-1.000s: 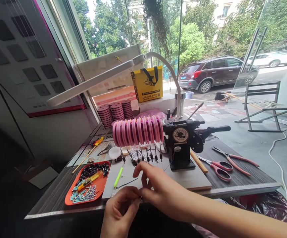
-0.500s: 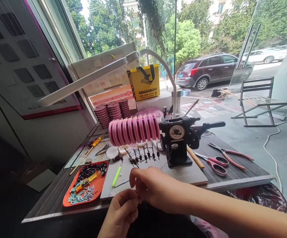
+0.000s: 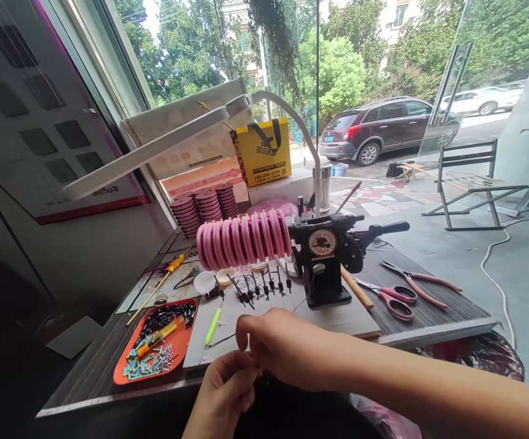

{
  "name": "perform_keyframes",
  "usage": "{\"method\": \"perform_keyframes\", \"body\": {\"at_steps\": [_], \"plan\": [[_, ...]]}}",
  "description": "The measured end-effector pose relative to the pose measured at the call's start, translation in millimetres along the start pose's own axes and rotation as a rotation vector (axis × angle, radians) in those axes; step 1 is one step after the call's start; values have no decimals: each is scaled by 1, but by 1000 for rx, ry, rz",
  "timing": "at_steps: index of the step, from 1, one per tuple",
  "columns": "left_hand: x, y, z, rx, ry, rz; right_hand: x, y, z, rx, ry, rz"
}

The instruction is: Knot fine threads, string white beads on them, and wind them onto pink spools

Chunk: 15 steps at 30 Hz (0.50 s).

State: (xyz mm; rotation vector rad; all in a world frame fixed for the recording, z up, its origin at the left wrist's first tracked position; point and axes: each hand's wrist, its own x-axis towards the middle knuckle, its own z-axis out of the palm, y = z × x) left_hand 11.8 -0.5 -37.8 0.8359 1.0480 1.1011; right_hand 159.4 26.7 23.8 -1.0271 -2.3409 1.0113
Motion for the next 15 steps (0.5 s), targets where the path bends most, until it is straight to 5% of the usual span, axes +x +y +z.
{"method": "perform_keyframes", "body": {"at_steps": [15], "plan": [[-2, 8, 5, -53, -55, -119, -1, 5, 3, -55, -36, -54]]}}
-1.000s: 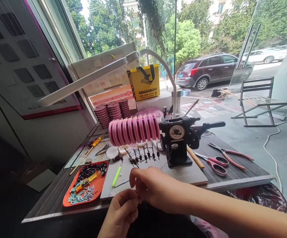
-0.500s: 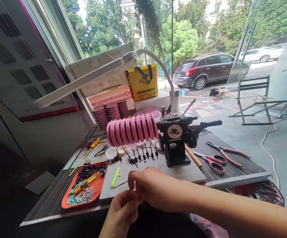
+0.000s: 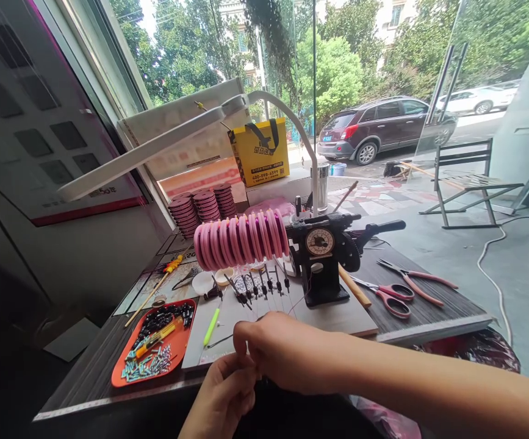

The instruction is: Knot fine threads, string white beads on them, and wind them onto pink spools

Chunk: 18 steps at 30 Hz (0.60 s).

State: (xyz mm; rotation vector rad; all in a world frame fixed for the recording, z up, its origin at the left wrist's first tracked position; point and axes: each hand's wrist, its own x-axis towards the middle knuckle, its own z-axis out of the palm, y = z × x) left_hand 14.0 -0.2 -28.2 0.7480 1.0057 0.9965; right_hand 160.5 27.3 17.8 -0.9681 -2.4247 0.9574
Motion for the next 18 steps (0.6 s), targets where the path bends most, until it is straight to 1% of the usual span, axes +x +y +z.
{"method": "perform_keyframes", "body": {"at_steps": [6, 9, 12, 14, 16, 18], "plan": [[0, 1, 0, 10, 0, -38, 2, 2, 3, -75, -13, -13], [1, -1, -1, 50, -7, 9, 1, 3, 4, -103, -17, -9], [1, -3, -4, 163, 9, 95, 0, 3, 4, -112, -13, -7], [1, -4, -5, 221, 17, 122, -1, 2, 4, -122, -6, -26], [0, -3, -6, 213, 0, 91, -3, 1, 5, -142, -12, -57], [-1, -2, -6, 150, -26, 18, -7, 0, 6, -191, -23, -112]]}}
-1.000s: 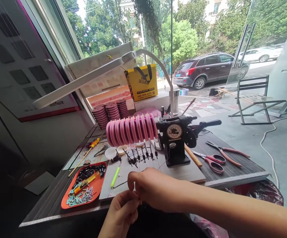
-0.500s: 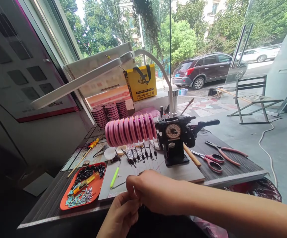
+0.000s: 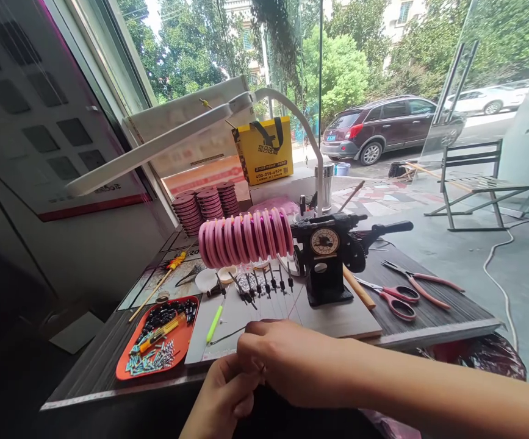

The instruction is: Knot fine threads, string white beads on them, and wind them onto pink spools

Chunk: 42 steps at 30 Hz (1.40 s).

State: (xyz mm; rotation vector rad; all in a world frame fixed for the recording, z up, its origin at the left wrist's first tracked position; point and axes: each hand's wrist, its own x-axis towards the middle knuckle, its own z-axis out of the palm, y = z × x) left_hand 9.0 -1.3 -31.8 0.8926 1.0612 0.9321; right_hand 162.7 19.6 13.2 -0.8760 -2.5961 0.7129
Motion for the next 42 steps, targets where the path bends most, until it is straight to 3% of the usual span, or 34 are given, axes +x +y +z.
{"method": "perform_keyframes", "body": {"at_steps": [4, 8, 15, 19, 24, 29, 32, 36, 39, 42], "plan": [[-3, 5, 1, -115, -8, -164, -13, 1, 4, -189, 53, -191], [-5, 6, 3, -132, -43, -210, -21, 9, 15, -381, 156, -393], [-6, 2, 4, -169, 22, -250, -19, 16, 35, -412, 343, -501], [-6, 5, 4, -170, -5, -263, -21, 14, 29, -359, 310, -466], [-5, 4, 4, -243, -28, -282, -30, 17, 21, -412, 248, -600], [-5, 1, 5, -288, -37, -308, -35, 24, 26, -435, 206, -603], [-6, 1, 5, -171, -68, -195, -33, 21, 25, -384, 125, -564], [-10, 6, 5, 274, -25, 241, -28, 8, 18, -154, 44, -405], [-13, 9, 3, 504, 31, 384, -25, 1, 15, 120, 107, -247], [-12, 7, 3, 455, 55, 419, -21, -1, 14, 404, 248, -36]]}}
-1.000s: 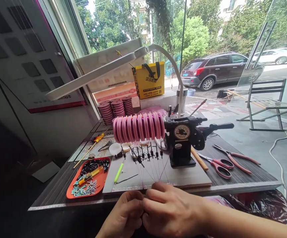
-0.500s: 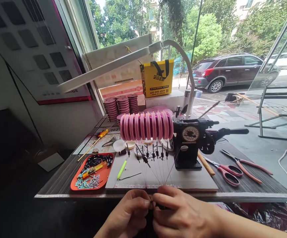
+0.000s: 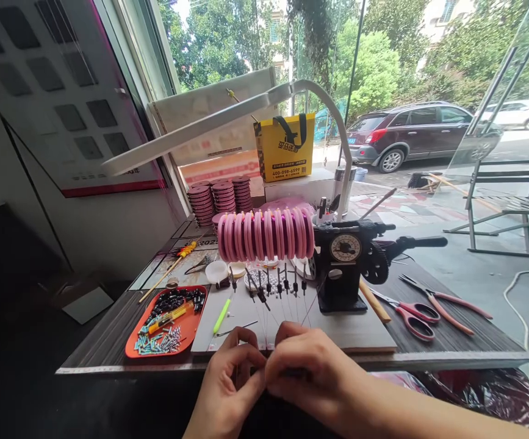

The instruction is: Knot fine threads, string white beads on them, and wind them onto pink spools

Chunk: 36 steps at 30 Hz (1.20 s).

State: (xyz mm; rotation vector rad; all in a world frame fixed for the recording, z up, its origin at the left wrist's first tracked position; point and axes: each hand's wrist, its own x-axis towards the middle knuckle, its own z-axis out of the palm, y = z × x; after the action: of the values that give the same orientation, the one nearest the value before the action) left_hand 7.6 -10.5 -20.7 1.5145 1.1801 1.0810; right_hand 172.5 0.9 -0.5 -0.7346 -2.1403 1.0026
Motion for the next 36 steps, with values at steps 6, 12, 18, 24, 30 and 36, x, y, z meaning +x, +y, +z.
{"method": "perform_keyframes", "body": {"at_steps": [6, 12, 18, 24, 30, 36], "plan": [[1, -6, 9, -50, 151, -10, 12, 2, 4, 394, 164, 230], [-4, -7, 19, 237, 415, 326, 23, 3, 5, 586, 193, 277], [-8, -15, 21, 465, 422, 551, 30, 6, 2, 518, 209, 282], [-6, -13, 15, 445, 273, 501, 29, 6, 1, 445, 171, 267], [9, 10, -2, -222, -32, -245, 5, -6, -1, -230, 134, -108], [12, 10, -6, -651, -163, -689, -8, 15, 10, -833, 55, -628]]}}
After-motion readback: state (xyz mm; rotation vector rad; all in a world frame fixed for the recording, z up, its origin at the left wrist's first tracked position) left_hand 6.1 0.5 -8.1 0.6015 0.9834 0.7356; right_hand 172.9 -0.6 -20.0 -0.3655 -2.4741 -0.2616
